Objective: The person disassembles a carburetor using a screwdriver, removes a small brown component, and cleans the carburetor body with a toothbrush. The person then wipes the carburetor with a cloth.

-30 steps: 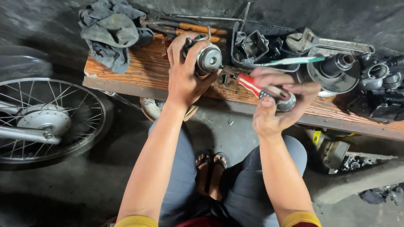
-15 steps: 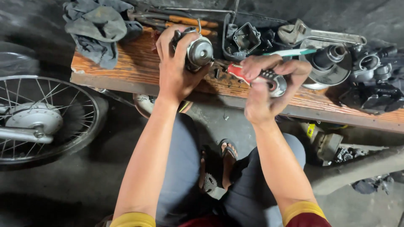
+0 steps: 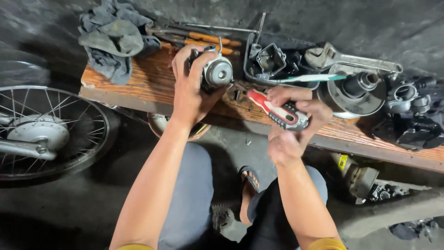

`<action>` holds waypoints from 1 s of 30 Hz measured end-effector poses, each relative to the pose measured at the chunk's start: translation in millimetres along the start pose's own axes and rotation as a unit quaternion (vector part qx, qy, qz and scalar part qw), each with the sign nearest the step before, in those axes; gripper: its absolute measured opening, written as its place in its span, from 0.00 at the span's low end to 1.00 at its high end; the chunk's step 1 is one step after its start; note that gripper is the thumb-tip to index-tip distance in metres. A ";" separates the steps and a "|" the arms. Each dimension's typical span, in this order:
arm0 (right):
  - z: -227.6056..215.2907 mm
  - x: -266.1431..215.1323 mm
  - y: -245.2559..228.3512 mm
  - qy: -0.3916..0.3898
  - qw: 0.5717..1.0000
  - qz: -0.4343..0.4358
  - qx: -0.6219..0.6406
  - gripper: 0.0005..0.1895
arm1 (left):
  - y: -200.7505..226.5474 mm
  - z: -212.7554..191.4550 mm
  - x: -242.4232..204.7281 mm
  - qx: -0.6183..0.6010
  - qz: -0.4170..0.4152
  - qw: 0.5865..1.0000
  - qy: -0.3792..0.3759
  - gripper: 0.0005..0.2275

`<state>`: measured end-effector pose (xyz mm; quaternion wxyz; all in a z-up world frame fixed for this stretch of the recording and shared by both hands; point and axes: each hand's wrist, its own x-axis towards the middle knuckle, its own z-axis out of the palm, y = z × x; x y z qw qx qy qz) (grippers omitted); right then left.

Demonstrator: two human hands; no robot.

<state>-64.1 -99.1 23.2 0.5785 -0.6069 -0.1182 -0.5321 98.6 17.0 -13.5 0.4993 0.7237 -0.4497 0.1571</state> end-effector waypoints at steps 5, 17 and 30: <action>-18.5 13.8 -23.6 -0.118 0.963 -0.042 -0.239 0.19 | -0.1 1.6 1.3 -0.001 -0.002 1.000 0.005 0.33; -11.4 56.7 -98.7 -0.251 0.770 0.185 -0.556 0.26 | 10.4 -10.1 32.8 0.039 -0.001 0.998 -0.055 0.33; -22.2 35.6 -73.5 -0.219 0.850 0.091 -0.470 0.23 | 2.1 -2.3 22.6 0.029 0.034 0.999 -0.013 0.33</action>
